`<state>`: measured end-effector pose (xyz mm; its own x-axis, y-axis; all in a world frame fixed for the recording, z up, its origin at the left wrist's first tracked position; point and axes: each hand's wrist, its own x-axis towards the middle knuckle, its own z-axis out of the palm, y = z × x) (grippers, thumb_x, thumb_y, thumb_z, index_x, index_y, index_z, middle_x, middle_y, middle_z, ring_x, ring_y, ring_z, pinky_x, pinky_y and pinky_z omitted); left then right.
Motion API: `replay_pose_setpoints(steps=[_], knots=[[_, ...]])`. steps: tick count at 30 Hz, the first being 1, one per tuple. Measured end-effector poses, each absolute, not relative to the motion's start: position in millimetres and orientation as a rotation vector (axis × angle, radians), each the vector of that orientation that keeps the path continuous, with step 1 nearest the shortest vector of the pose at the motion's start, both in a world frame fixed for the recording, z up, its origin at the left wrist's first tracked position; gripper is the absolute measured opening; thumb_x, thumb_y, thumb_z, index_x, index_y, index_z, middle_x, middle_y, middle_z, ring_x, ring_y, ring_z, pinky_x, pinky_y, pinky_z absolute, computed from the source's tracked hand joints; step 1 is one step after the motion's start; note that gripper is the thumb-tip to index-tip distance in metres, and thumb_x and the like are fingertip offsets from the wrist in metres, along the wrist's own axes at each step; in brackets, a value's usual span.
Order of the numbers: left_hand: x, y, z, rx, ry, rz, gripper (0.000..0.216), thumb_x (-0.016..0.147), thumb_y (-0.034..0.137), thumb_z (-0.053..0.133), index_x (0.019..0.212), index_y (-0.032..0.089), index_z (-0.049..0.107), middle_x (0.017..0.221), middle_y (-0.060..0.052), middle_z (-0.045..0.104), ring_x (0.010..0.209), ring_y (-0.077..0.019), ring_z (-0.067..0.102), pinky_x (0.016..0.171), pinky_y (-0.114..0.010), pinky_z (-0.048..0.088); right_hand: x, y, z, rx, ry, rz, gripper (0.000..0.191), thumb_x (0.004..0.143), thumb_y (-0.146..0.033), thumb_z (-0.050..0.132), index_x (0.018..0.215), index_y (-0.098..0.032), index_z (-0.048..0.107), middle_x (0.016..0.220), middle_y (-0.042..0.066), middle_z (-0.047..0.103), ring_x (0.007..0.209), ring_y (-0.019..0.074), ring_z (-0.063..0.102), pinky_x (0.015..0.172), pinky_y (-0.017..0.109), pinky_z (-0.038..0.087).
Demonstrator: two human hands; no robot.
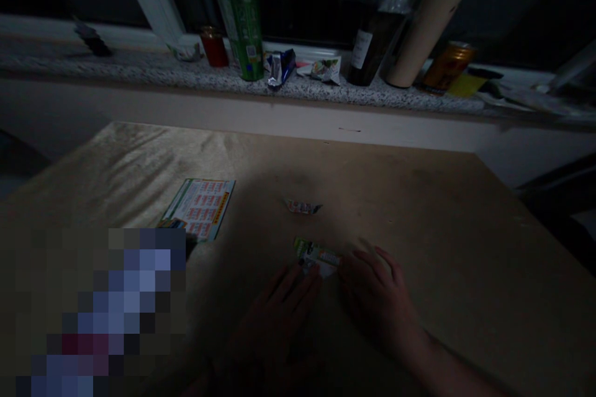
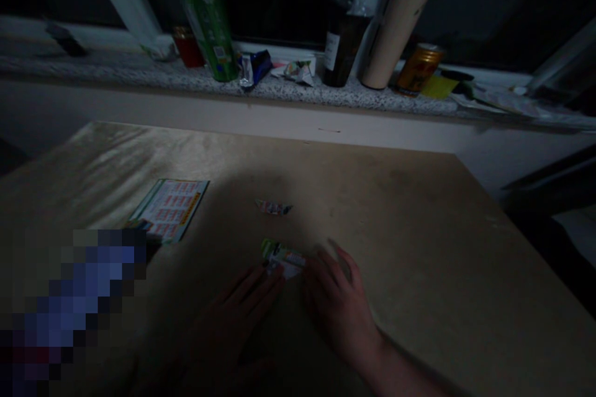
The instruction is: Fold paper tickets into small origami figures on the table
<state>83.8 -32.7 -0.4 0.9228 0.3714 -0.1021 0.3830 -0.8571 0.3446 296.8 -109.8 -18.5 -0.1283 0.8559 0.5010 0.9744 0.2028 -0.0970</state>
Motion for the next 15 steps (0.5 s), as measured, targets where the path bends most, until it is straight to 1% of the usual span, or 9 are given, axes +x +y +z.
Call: replay_pose_setpoints(steps=[3,6,11,13,15], knots=[[84.3,-33.4,2.7,2.722,0.563,-0.059,0.084,0.082,0.059,0.051,0.147,0.020,0.015,0.152,-0.003,0.018,0.137,-0.0277,0.019,0.112,-0.041,0.014,295.7,-108.0,-14.9,-1.694,-2.070,-0.341,0.024,0.092,-0.020,0.044,0.100,-0.020,0.066,0.107,0.005,0.067,0.109,0.0253,0.054,0.100,0.051,0.033],[84.5,-34.1,2.9,2.733,0.542,-0.044,0.083,0.083,0.059,0.048,0.147,0.019,0.014,0.152,-0.003,0.017,0.137,-0.0277,0.019,0.111,-0.042,0.016,295.0,-105.7,-9.0,-1.687,-2.111,-0.342,0.026,0.092,-0.017,0.041,0.100,-0.018,0.066,0.107,0.006,0.068,0.108,0.0258,0.055,0.098,0.052,0.035],[83.7,-32.4,-2.6,2.773,0.534,-0.008,0.083,0.084,0.061,0.045,0.147,0.018,0.011,0.153,-0.004,0.016,0.137,-0.0285,0.018,0.112,-0.042,0.012,296.2,-105.2,-3.7,-1.673,-2.054,-0.322,0.023,0.091,-0.023,0.047,0.101,-0.016,0.066,0.109,0.008,0.067,0.108,0.0260,0.055,0.096,0.050,0.039],[83.8,-31.7,-2.8,2.765,0.438,-0.030,0.083,0.084,0.061,0.045,0.147,0.018,0.011,0.153,-0.004,0.014,0.137,-0.0288,0.020,0.111,-0.042,0.014,297.0,-104.7,-2.7,-1.669,-2.055,-0.312,0.022,0.091,-0.024,0.047,0.101,-0.017,0.066,0.109,0.008,0.067,0.108,0.0260,0.056,0.095,0.050,0.039],[84.0,-32.1,-1.5,2.754,0.522,-0.033,0.083,0.085,0.059,0.045,0.147,0.018,0.009,0.153,-0.003,0.015,0.137,-0.0281,0.018,0.111,-0.042,0.015,297.9,-103.5,-1.7,-1.670,-2.066,-0.285,0.021,0.091,-0.023,0.048,0.100,-0.018,0.066,0.106,0.007,0.068,0.106,0.0254,0.057,0.096,0.050,0.039]])
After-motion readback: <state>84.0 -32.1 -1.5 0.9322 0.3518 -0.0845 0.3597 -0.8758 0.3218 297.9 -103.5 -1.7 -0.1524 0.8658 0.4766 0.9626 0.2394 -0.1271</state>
